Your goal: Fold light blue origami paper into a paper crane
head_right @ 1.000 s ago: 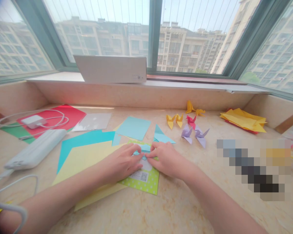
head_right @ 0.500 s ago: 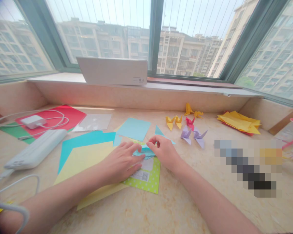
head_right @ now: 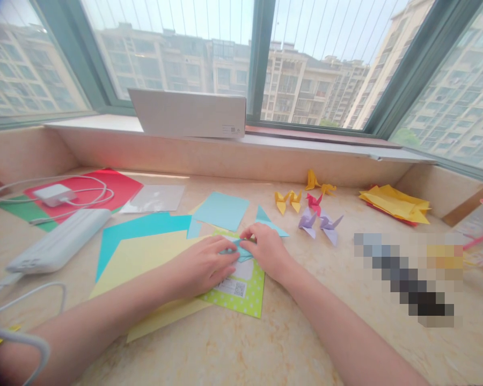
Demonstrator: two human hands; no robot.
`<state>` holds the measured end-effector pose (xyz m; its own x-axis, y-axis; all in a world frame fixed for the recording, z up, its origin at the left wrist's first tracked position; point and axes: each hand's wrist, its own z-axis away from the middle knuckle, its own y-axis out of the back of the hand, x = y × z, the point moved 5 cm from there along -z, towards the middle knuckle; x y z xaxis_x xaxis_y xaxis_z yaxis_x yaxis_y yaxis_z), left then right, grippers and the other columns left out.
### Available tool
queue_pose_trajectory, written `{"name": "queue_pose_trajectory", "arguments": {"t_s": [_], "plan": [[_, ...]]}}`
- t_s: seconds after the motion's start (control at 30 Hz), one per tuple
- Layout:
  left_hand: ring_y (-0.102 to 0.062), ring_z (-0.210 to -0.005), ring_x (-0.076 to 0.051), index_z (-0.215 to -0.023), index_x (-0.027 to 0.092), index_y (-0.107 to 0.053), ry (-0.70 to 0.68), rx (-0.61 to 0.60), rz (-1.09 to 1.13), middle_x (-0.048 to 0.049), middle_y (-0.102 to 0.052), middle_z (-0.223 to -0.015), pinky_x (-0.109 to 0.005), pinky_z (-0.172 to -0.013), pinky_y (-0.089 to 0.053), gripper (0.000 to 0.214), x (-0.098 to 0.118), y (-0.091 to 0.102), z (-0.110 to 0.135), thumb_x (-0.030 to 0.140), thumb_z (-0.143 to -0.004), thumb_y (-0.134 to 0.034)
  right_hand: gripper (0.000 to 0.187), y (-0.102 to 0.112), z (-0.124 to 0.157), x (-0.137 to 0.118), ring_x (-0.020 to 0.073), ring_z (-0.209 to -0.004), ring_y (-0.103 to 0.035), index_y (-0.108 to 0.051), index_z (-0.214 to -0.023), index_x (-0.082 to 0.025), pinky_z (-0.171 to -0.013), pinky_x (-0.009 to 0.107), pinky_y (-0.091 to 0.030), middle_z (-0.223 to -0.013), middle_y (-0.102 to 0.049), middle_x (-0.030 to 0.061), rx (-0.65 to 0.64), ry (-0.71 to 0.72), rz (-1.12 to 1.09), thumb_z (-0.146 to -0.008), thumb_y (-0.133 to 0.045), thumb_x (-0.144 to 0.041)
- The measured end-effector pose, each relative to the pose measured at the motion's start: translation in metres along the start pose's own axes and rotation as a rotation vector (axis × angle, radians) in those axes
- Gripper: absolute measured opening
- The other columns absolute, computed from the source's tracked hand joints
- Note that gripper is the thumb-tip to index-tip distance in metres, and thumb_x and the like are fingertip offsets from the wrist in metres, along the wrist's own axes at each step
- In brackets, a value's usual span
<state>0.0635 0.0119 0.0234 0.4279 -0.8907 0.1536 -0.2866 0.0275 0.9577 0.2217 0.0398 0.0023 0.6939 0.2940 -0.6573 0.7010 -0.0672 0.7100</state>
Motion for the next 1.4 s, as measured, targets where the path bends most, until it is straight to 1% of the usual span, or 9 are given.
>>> {"name": "queue_pose_trajectory", "arguments": {"t_s": [0.13, 0.27, 0.43, 0.67, 0.9, 1.0, 1.13, 1.27, 1.4], "plan": [[-0.057, -0.108, -0.029, -0.100, 0.016, -0.071, 0.032, 0.028, 0.038, -0.0146, -0.059, -0.117, -0.046, -0.094, -0.049, 0.024, 0.000, 0.002, -0.001, 0.028, -0.096, -0.050, 0.004, 0.002, -0.001, -0.003, 0.0178, -0.080, -0.060, -0.070, -0.080, -0.020, -0.076, 0.031, -0.044, -0.083, -0.070, 0.0017, -0.002, 0.025, -0.006, -0.082, -0.066, -0.018], [-0.054, -0.116, -0.030, -0.096, 0.018, -0.073, 0.064, 0.049, 0.068, -0.0148, -0.054, -0.131, -0.049, -0.099, -0.047, 0.026, -0.003, 0.003, 0.000, 0.030, -0.096, -0.050, 0.014, 0.007, -0.001, -0.001, 0.0176, -0.074, -0.061, -0.073, -0.091, -0.019, -0.070, 0.030, -0.045, -0.084, -0.072, 0.0027, -0.039, -0.061, -0.098, -0.086, -0.063, -0.027], [-0.056, -0.113, -0.027, -0.097, 0.020, -0.073, 0.051, 0.041, 0.063, -0.0121, -0.058, -0.125, -0.045, -0.099, -0.047, 0.028, -0.003, 0.002, 0.000, 0.032, -0.098, -0.048, 0.015, 0.009, 0.001, -0.003, 0.0173, -0.073, -0.062, -0.075, -0.086, -0.019, -0.068, 0.029, -0.044, -0.082, -0.074, 0.0017, -0.113, -0.072, -0.110, -0.085, -0.063, -0.028], [-0.057, -0.111, -0.028, -0.099, 0.020, -0.074, 0.035, 0.029, 0.028, -0.0108, -0.061, -0.121, -0.047, -0.098, -0.048, 0.029, -0.001, 0.002, -0.001, 0.032, -0.098, -0.048, 0.012, 0.007, 0.002, -0.005, 0.0170, -0.073, -0.061, -0.073, -0.079, -0.019, -0.068, 0.029, -0.043, -0.079, -0.071, 0.0017, -0.084, -0.031, -0.039, -0.084, -0.063, -0.026], [-0.055, -0.119, -0.028, -0.093, 0.018, -0.073, 0.080, 0.060, 0.132, -0.0137, -0.055, -0.134, -0.045, -0.100, -0.047, 0.032, -0.006, -0.002, 0.000, 0.030, -0.100, -0.044, 0.027, 0.011, 0.003, 0.001, 0.0165, -0.075, -0.061, -0.071, -0.109, -0.017, -0.069, 0.029, -0.046, -0.085, -0.070, 0.0027, -0.113, -0.053, -0.172, -0.085, -0.063, -0.028], [-0.058, -0.113, -0.025, -0.098, 0.017, -0.068, 0.106, 0.160, 0.211, -0.0125, -0.063, -0.123, -0.041, -0.097, -0.049, 0.022, -0.012, -0.002, -0.002, 0.026, -0.099, -0.048, 0.028, 0.012, 0.005, -0.005, 0.0169, -0.077, -0.062, -0.071, -0.110, -0.018, -0.070, 0.030, -0.048, -0.088, -0.071, 0.0032, -0.124, -0.038, -0.197, -0.086, -0.063, -0.030], [-0.063, -0.094, -0.021, -0.100, 0.016, -0.063, 0.276, 0.291, 0.314, -0.0060, -0.069, -0.095, -0.035, -0.085, -0.051, 0.010, -0.026, -0.002, -0.003, 0.021, -0.093, -0.059, 0.023, 0.011, 0.008, -0.019, 0.0181, -0.082, -0.063, -0.072, -0.108, -0.022, -0.075, 0.032, -0.049, -0.092, -0.073, 0.0034, -0.086, 0.078, -0.210, -0.088, -0.063, -0.028], [-0.063, -0.081, -0.017, -0.087, 0.017, -0.066, 0.318, 0.275, 0.387, -0.0015, -0.069, -0.084, -0.028, -0.078, -0.048, 0.009, -0.029, -0.004, -0.004, 0.012, -0.090, -0.059, 0.020, 0.007, 0.011, -0.026, 0.0168, -0.078, -0.063, -0.073, -0.105, -0.022, -0.076, 0.032, -0.047, -0.091, -0.075, 0.0024, -0.061, 0.181, -0.137, -0.088, -0.064, -0.022], [-0.062, -0.078, -0.015, -0.081, 0.017, -0.067, 0.320, 0.229, 0.405, -0.0005, -0.068, -0.080, -0.025, -0.074, -0.046, 0.015, -0.027, -0.006, -0.006, 0.007, -0.088, -0.058, 0.011, 0.003, 0.012, -0.023, 0.0165, -0.077, -0.063, -0.074, -0.095, -0.022, -0.076, 0.032, -0.044, -0.087, -0.074, 0.0014, -0.099, 0.184, -0.048, -0.087, -0.066, -0.022]]}}
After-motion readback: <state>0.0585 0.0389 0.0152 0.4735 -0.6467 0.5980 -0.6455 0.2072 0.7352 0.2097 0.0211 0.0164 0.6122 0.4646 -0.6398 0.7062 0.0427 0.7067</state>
